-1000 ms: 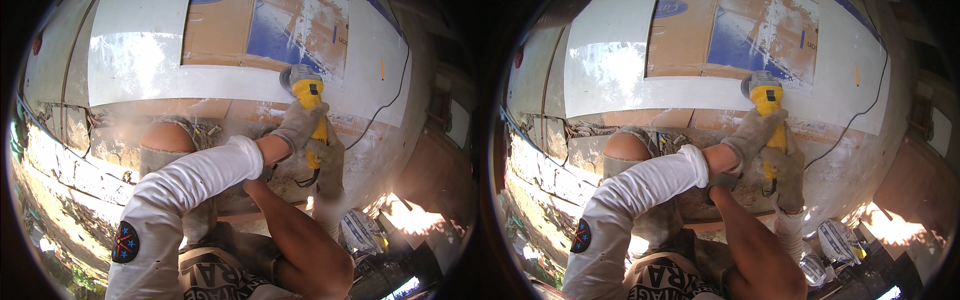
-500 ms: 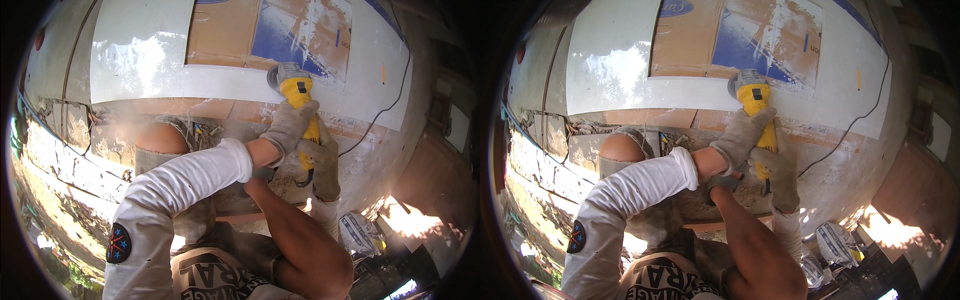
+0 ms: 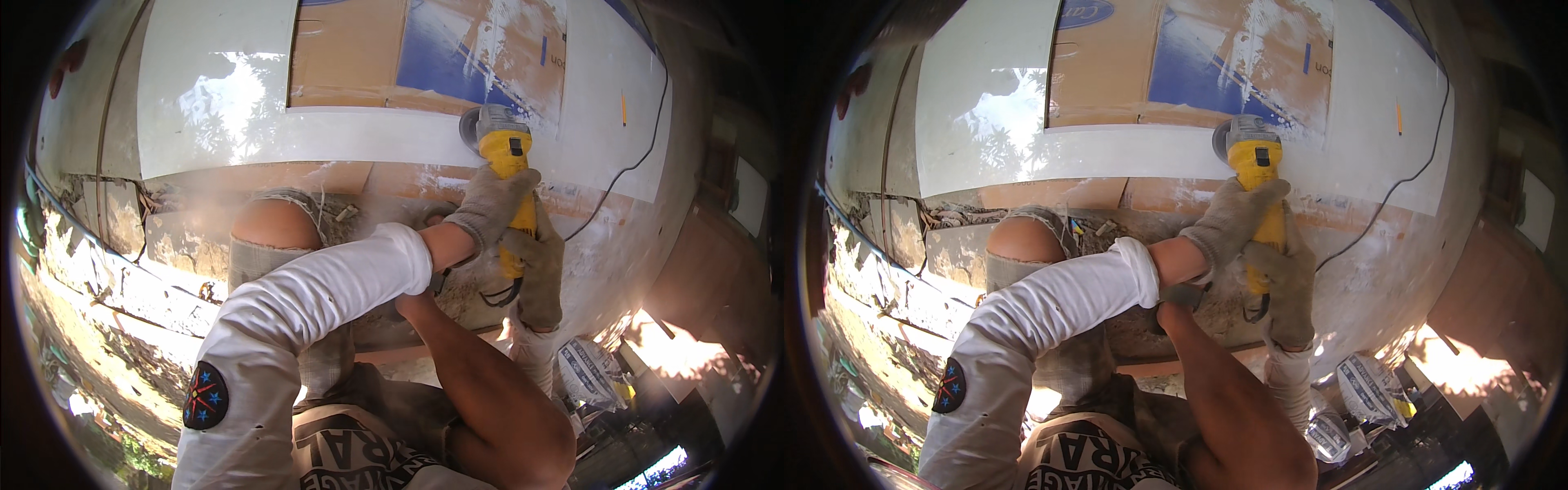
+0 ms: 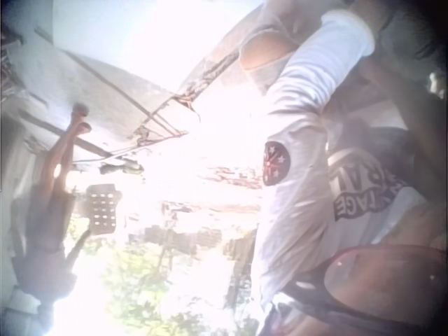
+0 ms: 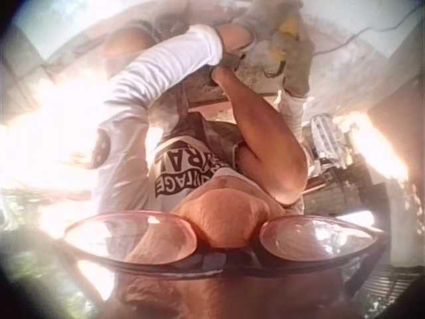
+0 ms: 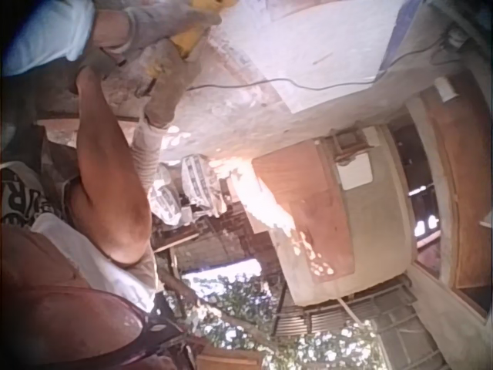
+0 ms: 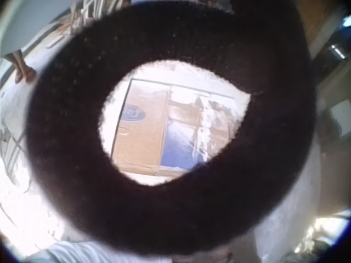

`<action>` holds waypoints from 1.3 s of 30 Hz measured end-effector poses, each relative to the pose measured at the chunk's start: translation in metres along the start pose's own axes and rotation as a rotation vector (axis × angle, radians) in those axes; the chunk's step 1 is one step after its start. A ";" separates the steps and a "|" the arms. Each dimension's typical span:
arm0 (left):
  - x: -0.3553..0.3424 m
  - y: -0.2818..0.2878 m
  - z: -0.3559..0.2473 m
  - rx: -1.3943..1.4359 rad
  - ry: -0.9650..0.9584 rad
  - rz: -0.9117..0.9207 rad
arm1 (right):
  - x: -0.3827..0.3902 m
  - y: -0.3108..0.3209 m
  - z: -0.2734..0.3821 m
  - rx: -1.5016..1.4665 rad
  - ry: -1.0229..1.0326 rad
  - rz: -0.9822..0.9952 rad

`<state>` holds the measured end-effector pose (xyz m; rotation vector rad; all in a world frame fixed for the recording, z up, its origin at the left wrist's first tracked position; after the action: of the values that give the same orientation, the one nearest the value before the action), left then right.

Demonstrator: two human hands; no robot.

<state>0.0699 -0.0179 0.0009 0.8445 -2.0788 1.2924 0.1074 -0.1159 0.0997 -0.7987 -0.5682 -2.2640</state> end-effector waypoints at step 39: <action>0.031 0.036 -0.025 0.036 -0.024 -0.140 | -0.002 -0.036 0.017 0.169 0.015 0.153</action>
<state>0.0263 0.0102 0.0125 1.0068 -1.9814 1.2530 0.0896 -0.0802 0.1040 -0.7158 -0.6590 -2.0502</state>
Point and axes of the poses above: each hand's wrist, its own x-axis away from the middle knuckle, its own y-axis out of the back of the hand, z = x × y, the point moved 2 cm from there along -x, towards the middle knuckle, and after that the axes turned 1 degree about -y, right-handed, at the moved point
